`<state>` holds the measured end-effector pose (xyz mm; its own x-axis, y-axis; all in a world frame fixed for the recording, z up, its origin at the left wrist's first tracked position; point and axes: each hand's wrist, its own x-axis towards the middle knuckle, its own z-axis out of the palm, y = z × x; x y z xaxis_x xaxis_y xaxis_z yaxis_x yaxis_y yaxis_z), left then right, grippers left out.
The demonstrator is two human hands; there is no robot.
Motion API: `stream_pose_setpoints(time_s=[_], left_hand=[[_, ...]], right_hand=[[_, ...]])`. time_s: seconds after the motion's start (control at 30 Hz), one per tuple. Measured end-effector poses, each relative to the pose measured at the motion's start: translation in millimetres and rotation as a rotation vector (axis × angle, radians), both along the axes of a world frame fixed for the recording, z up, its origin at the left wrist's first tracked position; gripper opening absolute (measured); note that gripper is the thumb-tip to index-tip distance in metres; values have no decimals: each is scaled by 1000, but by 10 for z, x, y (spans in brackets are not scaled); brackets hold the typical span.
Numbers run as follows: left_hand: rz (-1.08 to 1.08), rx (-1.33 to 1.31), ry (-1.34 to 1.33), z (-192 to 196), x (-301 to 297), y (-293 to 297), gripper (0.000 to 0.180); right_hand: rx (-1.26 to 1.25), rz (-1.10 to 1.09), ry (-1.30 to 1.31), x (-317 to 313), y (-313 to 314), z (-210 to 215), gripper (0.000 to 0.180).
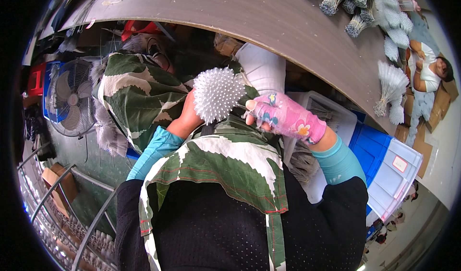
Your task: The person assembles bundles of white bristles into brush heads using wire and pliers.
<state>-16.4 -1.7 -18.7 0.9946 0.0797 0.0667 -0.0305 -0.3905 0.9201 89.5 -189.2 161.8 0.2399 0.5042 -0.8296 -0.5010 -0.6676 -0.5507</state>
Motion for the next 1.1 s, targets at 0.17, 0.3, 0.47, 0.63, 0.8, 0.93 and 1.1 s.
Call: stream_pose_setpoints(time_s=[0.17,0.3,0.47,0.63,0.8,0.93,1.1], left_hand=[[9,11,5,-12,9,-35,45],[-18,44,-27,-26,9,-25,48],[-39,73,-5,-43,7,-21,49],[-35,114,-51,-23,14,-20,49],[-19,70,-11,38,-2,-12,48],[-12,70,-6,11,-8,-16,49],[-9,75,-13,39,-10,-22,49]], right_hand=[[45,56,-156,-76,51,-110,39],[-27,204,-254,-37,93,-124,40],[-42,297,-414,-62,93,-157,40],[6,397,-619,-78,86,-142,39],[-11,143,-193,-75,73,-51,36],[-10,270,-334,-102,31,-81,36],[-6,373,-445,-125,64,-11,36]])
